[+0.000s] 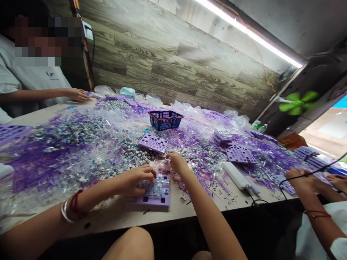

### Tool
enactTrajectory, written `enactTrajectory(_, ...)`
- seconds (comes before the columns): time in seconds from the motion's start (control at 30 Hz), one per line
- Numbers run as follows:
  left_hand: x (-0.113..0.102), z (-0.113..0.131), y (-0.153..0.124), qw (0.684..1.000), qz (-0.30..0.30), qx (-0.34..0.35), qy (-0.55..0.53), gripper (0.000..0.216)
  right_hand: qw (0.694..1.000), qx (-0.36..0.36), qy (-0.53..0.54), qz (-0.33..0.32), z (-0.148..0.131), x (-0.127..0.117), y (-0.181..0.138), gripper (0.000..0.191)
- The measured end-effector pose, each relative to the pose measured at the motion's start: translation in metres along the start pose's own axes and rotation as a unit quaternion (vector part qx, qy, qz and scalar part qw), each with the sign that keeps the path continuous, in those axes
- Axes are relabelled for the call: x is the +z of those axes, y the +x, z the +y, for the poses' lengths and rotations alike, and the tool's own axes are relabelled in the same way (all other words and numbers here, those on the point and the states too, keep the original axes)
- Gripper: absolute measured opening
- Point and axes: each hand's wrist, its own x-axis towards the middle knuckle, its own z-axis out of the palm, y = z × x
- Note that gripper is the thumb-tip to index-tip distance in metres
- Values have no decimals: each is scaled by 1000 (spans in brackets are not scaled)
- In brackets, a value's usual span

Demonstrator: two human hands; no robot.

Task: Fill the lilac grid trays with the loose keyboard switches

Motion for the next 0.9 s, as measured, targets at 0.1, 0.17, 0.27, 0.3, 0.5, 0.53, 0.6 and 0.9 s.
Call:
enactTrajectory(0.1, -1, 2, 0, 1000, -7, -8, 3, 32, 1000, 17, 2, 14, -3, 2, -5, 16)
enactTrajectory(0.17, -1, 2, 0, 1000, -7, -15, 2, 35, 999, 40, 2, 25, -6, 5, -4, 9)
enactTrajectory(0.27, 0, 1, 0, 1000, -10, -15, -3, 35, 995, 88, 3, 40, -10, 12, 2, 11)
enactTrajectory(0.3, 0, 0, 0, 1000, -14, -15, -5, 34, 994, 101, 5, 41, -11, 14, 5, 10)
enactTrajectory(0.5, 0, -1, 1, 999, -25, -24, 0, 31, 993, 100, 29, 60, -10, 8, 4, 14)
enactTrajectory(0.53, 0, -1, 1, 999, -24, -23, 1, 31, 993, 92, 32, 72, -10, 3, 0, 16)
enactTrajectory(0.6, 0, -1, 1, 1000, -21, -20, 1, 31, 992, 72, 41, 92, -10, -10, -12, 19)
enactTrajectory(0.9, 4, -5, 1, 1000, -1, 2, 2, 31, 982, -105, 121, 97, -39, -42, -106, 22)
